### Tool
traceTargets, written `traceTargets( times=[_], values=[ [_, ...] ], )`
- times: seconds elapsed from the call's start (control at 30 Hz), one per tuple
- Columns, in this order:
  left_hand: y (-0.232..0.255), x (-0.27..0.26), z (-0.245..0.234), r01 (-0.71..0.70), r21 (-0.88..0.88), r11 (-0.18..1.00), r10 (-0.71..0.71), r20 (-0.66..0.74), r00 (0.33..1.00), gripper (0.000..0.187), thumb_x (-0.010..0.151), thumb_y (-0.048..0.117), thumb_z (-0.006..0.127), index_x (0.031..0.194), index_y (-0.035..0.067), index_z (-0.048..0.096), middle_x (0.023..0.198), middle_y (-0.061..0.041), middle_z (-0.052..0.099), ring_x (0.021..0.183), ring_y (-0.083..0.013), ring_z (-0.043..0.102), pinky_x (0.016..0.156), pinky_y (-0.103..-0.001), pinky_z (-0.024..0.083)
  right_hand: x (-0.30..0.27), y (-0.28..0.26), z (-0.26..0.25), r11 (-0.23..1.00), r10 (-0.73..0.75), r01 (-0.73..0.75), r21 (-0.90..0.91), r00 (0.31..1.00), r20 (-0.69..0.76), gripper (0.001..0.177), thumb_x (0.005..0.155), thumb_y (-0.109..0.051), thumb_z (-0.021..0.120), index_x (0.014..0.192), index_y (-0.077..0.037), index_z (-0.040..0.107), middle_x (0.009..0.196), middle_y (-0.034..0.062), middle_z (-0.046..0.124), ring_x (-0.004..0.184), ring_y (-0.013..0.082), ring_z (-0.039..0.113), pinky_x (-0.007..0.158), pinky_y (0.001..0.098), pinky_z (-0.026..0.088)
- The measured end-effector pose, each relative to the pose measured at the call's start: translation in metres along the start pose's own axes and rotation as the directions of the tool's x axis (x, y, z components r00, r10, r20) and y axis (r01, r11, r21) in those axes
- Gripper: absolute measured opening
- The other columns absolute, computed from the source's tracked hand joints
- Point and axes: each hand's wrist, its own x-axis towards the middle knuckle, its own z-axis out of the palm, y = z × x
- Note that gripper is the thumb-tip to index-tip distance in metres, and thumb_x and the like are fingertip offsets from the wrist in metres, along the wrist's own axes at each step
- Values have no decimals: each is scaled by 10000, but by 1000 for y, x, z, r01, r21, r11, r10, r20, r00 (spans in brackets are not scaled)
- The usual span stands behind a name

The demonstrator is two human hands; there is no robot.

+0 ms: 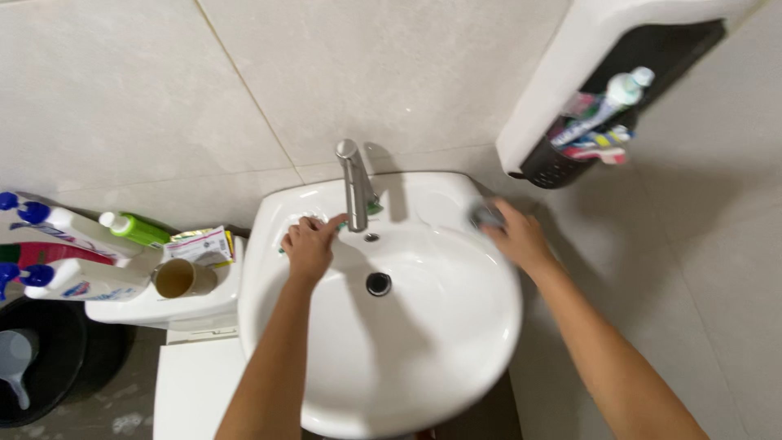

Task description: The person cleans the bathroom sink and faucet using a sponge and a toothbrush, scrubbing the surfaces and rinsing them with water.

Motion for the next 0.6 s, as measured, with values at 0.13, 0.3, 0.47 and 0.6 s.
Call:
traceTargets(
  times=[0.13, 0.3, 0.47, 0.6],
  values=[
    [1, -3, -4, 21, -128, 992, -26, -41, 999, 398, 995, 188, 588, 1216, 509, 669, 1072, -45, 576, 1016, -290, 498, 1004, -531, 314, 18, -21, 10, 964, -177, 177, -198, 984, 15, 454, 840, -239, 746, 1278, -223, 629, 1140, 97, 763, 1030, 349, 703, 880, 574, 492],
    [17, -62, -11, 29, 138, 990, -6, -162, 987, 553, 922, 49, 555, 1335, 408, 637, 1112, -93, 574, 1017, -318, 526, 913, -556, 362, -95, -15, -7, 885, -164, 173, -433, 985, 58, 492, 831, -285, 728, 1309, -271, 613, 1030, 76, 736, 977, 301, 681, 830, 529, 430],
    [42, -150, -5, 105, 94, 990, -109, 34, 994, 604, 891, -13, 538, 1270, 440, 666, 1043, -45, 573, 997, -267, 528, 945, -551, 370, -142, 2, 40, 554, -217, 371, -746, 929, 301, 363, 883, -116, 651, 1245, -139, 656, 962, 53, 758, 927, 189, 707, 936, 465, 405],
    [49, -185, 0, 195, 38, 980, -198, 137, 971, 572, 900, -23, 556, 1240, 414, 696, 1042, -31, 576, 987, -240, 524, 949, -524, 368, -64, 5, 134, 428, -329, 441, -789, 889, 319, 373, 730, -128, 680, 1090, -55, 745, 921, 95, 772, 872, 244, 724, 1001, 573, 376]
  ],
)
